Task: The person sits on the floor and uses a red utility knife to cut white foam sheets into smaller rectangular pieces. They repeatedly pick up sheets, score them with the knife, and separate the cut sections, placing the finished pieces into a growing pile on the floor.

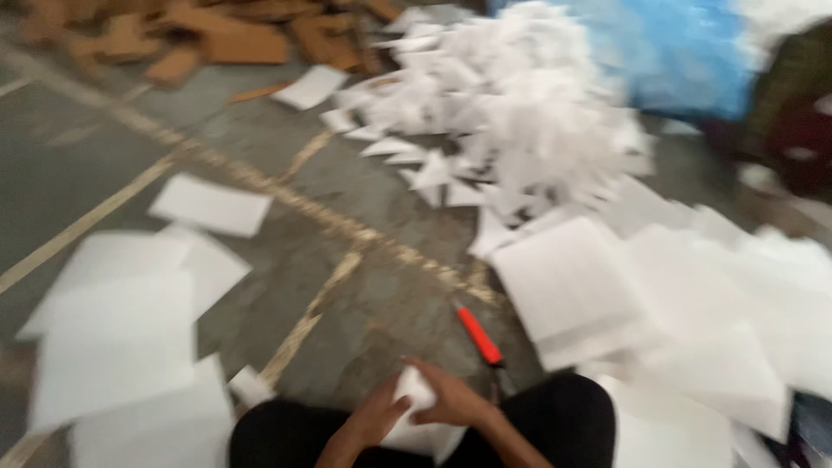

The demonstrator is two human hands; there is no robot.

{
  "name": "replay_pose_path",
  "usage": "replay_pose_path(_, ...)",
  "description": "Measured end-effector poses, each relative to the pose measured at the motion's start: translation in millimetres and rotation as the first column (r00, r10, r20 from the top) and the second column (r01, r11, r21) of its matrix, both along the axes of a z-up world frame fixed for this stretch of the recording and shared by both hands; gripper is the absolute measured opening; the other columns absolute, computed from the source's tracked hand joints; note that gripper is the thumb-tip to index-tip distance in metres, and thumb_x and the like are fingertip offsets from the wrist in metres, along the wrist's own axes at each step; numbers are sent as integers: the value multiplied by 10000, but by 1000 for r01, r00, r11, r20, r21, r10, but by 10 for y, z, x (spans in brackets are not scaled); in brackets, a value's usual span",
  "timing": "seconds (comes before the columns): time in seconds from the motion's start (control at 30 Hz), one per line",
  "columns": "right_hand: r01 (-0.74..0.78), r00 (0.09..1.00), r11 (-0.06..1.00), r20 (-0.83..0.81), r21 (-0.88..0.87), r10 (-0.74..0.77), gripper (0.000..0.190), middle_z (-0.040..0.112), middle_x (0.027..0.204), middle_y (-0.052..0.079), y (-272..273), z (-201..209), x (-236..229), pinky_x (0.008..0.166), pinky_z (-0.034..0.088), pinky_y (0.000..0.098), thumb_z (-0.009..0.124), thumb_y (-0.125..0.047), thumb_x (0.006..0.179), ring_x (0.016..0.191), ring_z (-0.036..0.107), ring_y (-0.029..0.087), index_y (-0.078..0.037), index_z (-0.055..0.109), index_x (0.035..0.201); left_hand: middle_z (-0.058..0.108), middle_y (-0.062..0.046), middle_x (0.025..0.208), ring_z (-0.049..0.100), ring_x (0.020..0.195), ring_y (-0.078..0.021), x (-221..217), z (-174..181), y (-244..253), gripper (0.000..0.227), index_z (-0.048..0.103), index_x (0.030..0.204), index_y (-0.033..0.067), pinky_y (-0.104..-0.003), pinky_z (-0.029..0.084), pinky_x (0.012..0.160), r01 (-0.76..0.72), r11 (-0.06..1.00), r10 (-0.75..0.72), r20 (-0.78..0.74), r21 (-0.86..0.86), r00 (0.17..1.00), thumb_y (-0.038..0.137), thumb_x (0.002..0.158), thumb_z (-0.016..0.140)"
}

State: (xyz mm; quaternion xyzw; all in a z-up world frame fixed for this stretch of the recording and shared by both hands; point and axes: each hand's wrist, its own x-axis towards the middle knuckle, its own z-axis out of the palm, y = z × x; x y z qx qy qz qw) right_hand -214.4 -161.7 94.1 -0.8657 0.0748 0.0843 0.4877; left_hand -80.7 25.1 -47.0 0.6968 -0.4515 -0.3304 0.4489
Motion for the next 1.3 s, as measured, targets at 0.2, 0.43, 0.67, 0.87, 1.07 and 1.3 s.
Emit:
replay_pose_path(0.2,-121,992,976,-45,-179,115,789,663,1300,169,-190,-220,292,1022,494,406,896,-293,699,1234,622,307,-94,524,1365,318,-216,1638,330,1505,-376,-32,706,-99,871,239,1607,53,-468,291,1215,-62,975,63,5,213,998,610,997,513)
replay_pose_path(0.43,156,984,953,124,-260,-127,754,670,1288,185,-1377,216,786,1001,511,430,866,-320,728,1200,643,330,-83,542,1367,210,-234,1672,228,1530,-382,413,1308,358,900,199,1618,54,-480,205,1213,-535,845,529,122,20,840,495,965,633)
replay_pose_path(0.67,611,792,711,252,-349,-557,721,661,1307,198,-2249,74,792,996,525,446,830,-352,756,1189,652,349,-79,566,1369,568,-219,1472,581,1308,-322,1467,574,1924,557,554,1406,17,-423,482,1079,-904,338,941,124,-260,316,287,951,731)
replay_pose_path(0.87,531,830,707,118,-467,-545,698,653,1324,210,-1842,-646,340,992,538,460,800,-379,779,1179,659,365,-75,587,1371,338,-278,1617,270,1515,-451,2288,339,2512,1090,315,1593,-30,-627,309,1171,-974,211,767,605,77,214,524,798,815)
replay_pose_path(1.07,152,753,695,-373,-702,-541,784,539,1429,211,-1473,-902,326,1043,522,488,797,-460,811,1267,604,395,-176,463,1461,-17,-200,1710,-38,1557,-445,2598,213,2296,1557,55,1645,121,-856,150,1057,-842,-12,693,611,540,382,783,483,851)
replay_pose_path(1.3,141,762,646,-334,-750,-554,564,684,1250,213,-1372,-1002,360,964,571,525,694,-310,866,1153,687,422,-125,496,1360,94,-336,1673,132,1506,-569,2828,102,2398,1345,131,1671,154,-721,402,1051,-793,66,590,617,606,520,592,647,885)
